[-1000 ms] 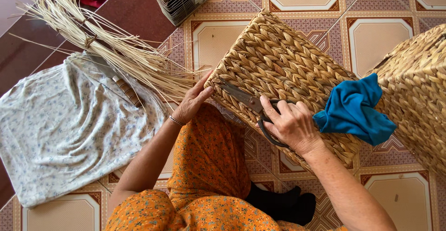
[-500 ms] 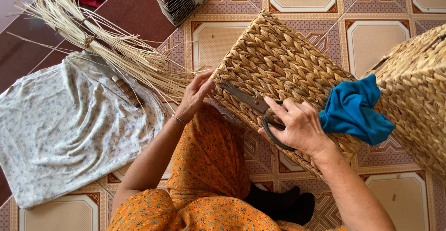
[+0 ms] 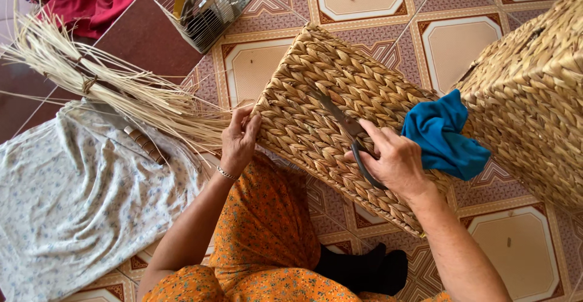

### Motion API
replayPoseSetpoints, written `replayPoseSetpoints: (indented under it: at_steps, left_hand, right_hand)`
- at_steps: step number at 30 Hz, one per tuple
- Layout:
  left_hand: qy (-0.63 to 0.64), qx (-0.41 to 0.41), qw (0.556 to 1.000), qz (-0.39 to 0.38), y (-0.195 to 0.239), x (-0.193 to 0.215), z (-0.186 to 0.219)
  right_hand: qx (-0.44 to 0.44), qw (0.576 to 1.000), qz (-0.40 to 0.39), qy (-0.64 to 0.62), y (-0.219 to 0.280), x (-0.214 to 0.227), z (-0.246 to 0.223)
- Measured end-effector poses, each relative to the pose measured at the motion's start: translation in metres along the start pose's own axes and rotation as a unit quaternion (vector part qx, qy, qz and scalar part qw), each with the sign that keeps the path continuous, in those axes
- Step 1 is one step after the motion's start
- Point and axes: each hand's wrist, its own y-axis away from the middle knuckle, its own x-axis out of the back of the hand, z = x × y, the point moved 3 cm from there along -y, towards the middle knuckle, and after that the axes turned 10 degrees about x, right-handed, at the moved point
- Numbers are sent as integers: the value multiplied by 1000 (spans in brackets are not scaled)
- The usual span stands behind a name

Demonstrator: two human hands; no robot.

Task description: The person wipes the surface of a woven basket with a blue cloth and trims loose strands with scissors. The person repeats this process on multiple baskets, cleaning and trimming each one individually.

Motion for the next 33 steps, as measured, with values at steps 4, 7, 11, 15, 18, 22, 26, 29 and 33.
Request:
replayPoseSetpoints:
  at_steps: [4, 7, 11, 15, 18, 22, 26, 29, 33]
  left_hand:
    - [-150, -23, 988, 21, -1, 8, 10]
    - [-282, -258, 917, 116, -8, 10, 35]
    - [-263, -405, 869, 106, -31, -13, 65]
    - [-387, -344, 854, 50, -63, -44, 88]
    - [-521, -276, 807, 35, -76, -64, 101]
    - [-581, -161, 797, -43, -89, -77, 111]
    - [-570, -89, 810, -104, -105, -79, 115]
    - [-541, -107, 828, -99, -111, -74, 103]
    - [-410, -178, 893, -58, -111, -49, 73]
  right_hand:
    - [46, 998, 12, 52, -1, -15, 4]
    - [46, 997, -4, 65, -4, -20, 8]
    - [51, 996, -5, 67, 0, -22, 7]
    - [42, 997, -2, 63, 1, -24, 9]
    - [45, 997, 9, 59, 3, -25, 11]
    - [48, 996, 37, 58, 9, -28, 12]
    - [47, 996, 45, 59, 7, -29, 12]
    - [44, 996, 49, 58, 9, -29, 13]
    - [31, 997, 35, 62, 11, -31, 12]
